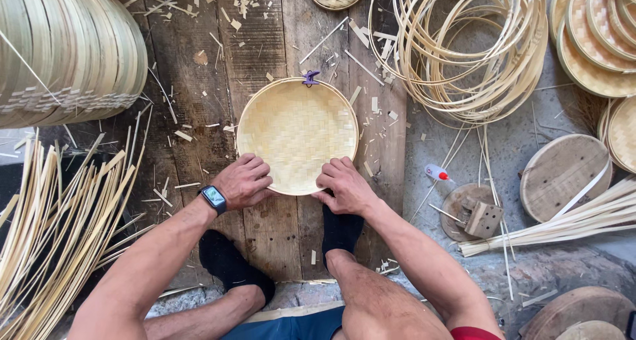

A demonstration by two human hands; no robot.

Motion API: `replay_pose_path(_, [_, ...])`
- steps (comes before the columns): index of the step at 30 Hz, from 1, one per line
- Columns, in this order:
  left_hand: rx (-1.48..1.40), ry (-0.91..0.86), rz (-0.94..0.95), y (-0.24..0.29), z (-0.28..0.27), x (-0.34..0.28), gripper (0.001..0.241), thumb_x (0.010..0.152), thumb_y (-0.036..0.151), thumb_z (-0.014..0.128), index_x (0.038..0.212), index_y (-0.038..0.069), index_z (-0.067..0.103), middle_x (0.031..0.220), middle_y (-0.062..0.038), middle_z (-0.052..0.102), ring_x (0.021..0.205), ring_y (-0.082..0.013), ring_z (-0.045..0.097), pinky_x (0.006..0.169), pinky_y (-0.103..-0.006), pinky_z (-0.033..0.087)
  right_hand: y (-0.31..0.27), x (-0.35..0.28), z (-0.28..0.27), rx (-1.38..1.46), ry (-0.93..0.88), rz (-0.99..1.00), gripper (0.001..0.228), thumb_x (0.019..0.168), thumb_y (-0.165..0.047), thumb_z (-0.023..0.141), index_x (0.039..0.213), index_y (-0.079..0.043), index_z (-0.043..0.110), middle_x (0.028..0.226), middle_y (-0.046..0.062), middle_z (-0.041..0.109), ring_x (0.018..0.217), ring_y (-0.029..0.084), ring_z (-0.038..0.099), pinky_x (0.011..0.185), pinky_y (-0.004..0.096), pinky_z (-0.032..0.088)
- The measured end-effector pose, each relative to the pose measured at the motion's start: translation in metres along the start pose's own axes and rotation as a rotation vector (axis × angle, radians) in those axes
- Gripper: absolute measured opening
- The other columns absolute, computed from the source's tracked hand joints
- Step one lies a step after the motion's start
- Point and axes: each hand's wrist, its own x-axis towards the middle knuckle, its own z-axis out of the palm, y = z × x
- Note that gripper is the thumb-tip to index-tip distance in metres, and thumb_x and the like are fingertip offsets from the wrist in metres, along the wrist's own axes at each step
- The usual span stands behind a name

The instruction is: The person fits woven bamboo discs into wooden frames and secures them by applying glue and attaching small metal clips around the rim.

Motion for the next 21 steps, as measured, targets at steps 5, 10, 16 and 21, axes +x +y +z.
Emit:
replay_pose_path(5, [-0.050,0.001,0.013,-0.008,0.008,0.003,0.029,0.085,0.036,0.077,0.081,0.011,0.064,0.082,-0.003,0.055,0.088,-0.0232,0.057,0.092,-0.0395,0.046,0.003,0.005,-0.001,0.086,-0.047,0.092,0.023,0.077,-0.031,0.083,0.079,-0.011,0.071,0.083,0.003,0.062,0.091,0.025,0.058,0.085,0.040,0.043])
replay_pose_path(10, [-0.098,-0.008,-0.008,-0.008,0.003,0.006,0.037,0.084,0.042,0.075,0.068,0.011,0.065,0.076,-0.003,0.055,0.085,-0.0228,0.057,0.089,-0.0389,0.045,0.009,0.007,-0.004,0.055,-0.057,0.028,0.027,0.078,-0.035,0.082,0.079,-0.010,0.071,0.082,0.003,0.062,0.090,0.025,0.058,0.084,0.039,0.044])
replay_pose_path(16, [-0.041,-0.022,-0.050,0.002,-0.001,0.004,0.040,0.091,0.044,0.068,0.069,0.011,0.068,0.076,-0.003,0.057,0.084,-0.0218,0.056,0.097,-0.0412,0.042,0.009,0.007,0.003,-0.148,-0.095,-0.057,0.031,0.083,-0.039,0.080,0.079,-0.010,0.068,0.082,0.004,0.060,0.087,0.026,0.057,0.083,0.041,0.044])
replay_pose_path(21, [-0.036,-0.006,-0.045,0.002,-0.005,0.004,0.041,0.095,0.044,0.065,0.072,0.010,0.069,0.077,-0.003,0.058,0.085,-0.0208,0.057,0.100,-0.0410,0.041,0.004,0.010,0.003,-0.097,-0.053,0.020,0.030,0.078,-0.036,0.082,0.083,-0.010,0.068,0.088,0.006,0.058,0.092,0.027,0.055,0.087,0.041,0.041])
